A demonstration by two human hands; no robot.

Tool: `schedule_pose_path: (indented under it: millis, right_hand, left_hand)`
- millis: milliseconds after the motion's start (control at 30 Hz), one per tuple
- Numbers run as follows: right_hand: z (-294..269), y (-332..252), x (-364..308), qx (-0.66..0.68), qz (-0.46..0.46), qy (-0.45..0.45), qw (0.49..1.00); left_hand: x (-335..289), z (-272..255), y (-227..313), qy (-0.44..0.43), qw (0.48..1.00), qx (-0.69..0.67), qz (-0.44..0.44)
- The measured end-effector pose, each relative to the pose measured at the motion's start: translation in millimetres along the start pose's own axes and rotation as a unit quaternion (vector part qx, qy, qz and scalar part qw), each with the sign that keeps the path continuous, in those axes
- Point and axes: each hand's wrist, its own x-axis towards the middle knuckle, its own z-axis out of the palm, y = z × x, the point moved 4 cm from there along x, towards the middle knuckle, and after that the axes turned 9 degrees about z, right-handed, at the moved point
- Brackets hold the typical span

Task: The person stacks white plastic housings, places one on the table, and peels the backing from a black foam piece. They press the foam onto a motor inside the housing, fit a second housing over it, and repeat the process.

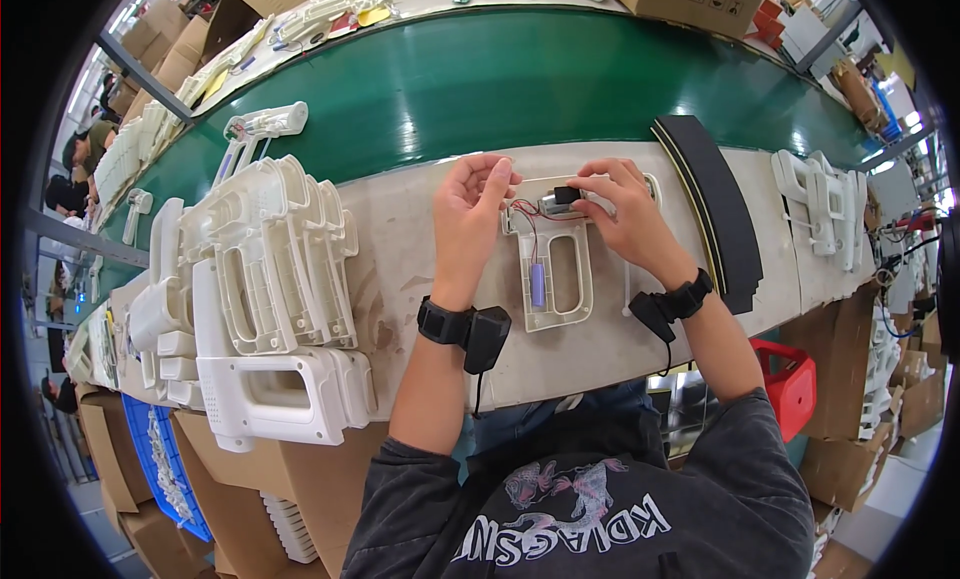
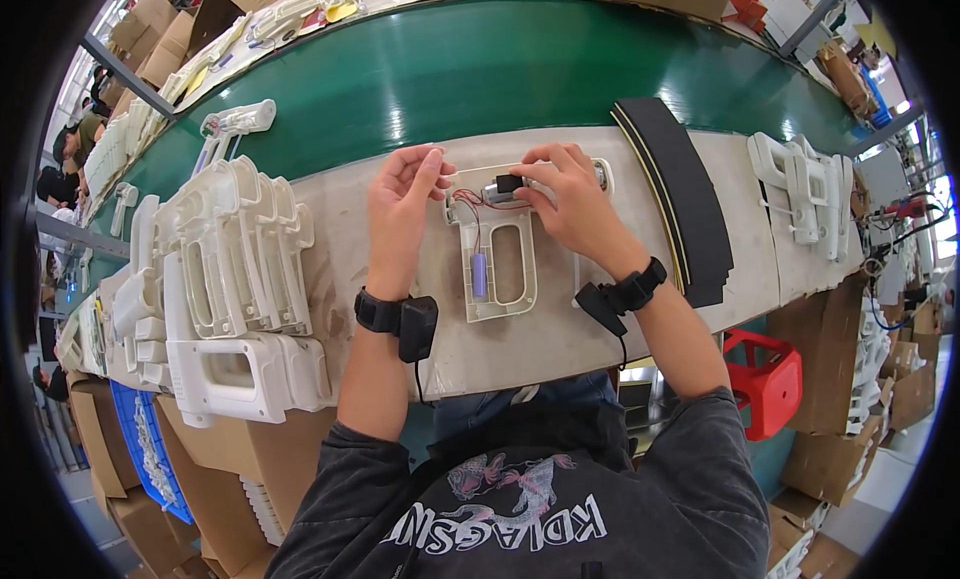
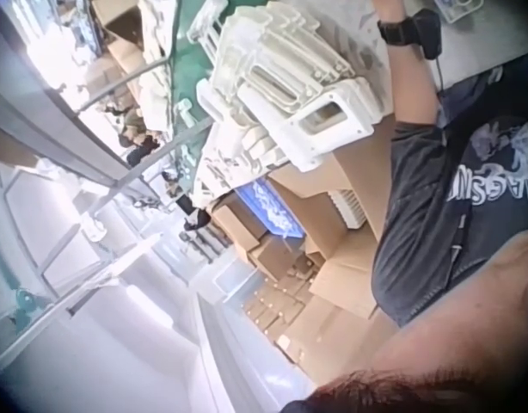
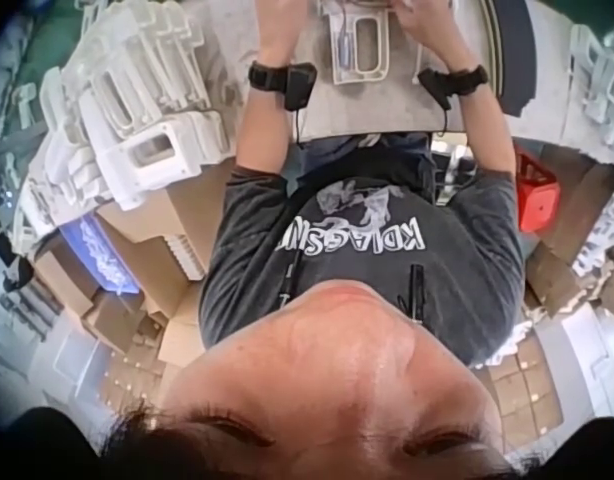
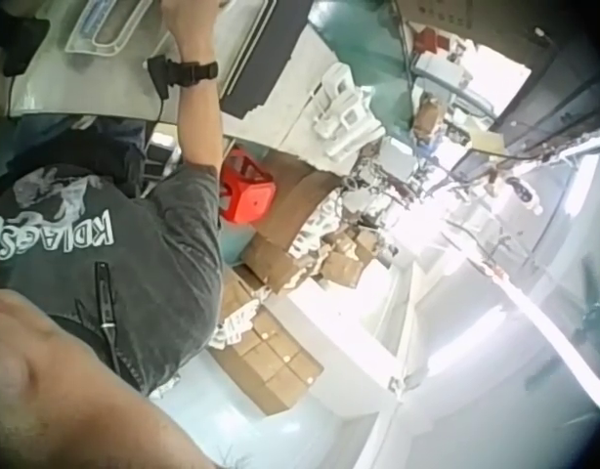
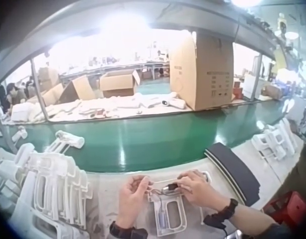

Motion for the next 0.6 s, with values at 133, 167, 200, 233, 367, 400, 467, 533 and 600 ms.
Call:
schedule_pose_path:
  millis: [133,167,200,233,367,400,467,533,600]
  right_hand:
    - [-2.5,-1.8,0.3,0.03,0.013,0.002,0.999]
    - [-5.5,-3.3,0.8,0.053,0.016,0.016,0.998]
    - [-7.3,-3.7,1.8,0.054,0.015,0.016,0.998]
    - [-11.3,-2.5,3.3,0.055,0.02,0.036,0.998]
    - [-21.5,-1.6,15.2,0.089,0.04,0.045,0.994]
    - [-21.5,-0.3,18.2,0.09,0.041,0.045,0.994]
    - [-23.0,4.8,23.2,0.158,0.047,0.055,0.985]
    - [-14.9,23.0,20.4,0.213,0.063,0.085,0.971]
    - [-9.5,32.4,15.3,0.269,0.082,0.114,0.953]
  left_hand:
    - [0.0,-1.9,0.1,0.003,1.0,0.001,0.0]
    - [-0.1,-1.6,0.5,0.004,1.0,0.002,0.0]
    - [-0.3,-0.6,1.0,0.005,1.0,0.003,0.002]
    - [-0.2,-0.3,1.3,0.006,1.0,0.005,0.003]
    - [-0.5,-2.5,-3.3,0.017,1.0,0.008,0.0]
    - [-0.2,-4.0,-3.8,0.027,0.999,0.024,0.006]
    - [0.9,-5.8,-8.3,0.036,0.998,0.043,0.012]
    - [2.4,-5.9,-13.4,0.04,0.995,0.084,0.042]
    - [1.1,-3.8,-15.5,0.036,0.992,0.118,0.04]
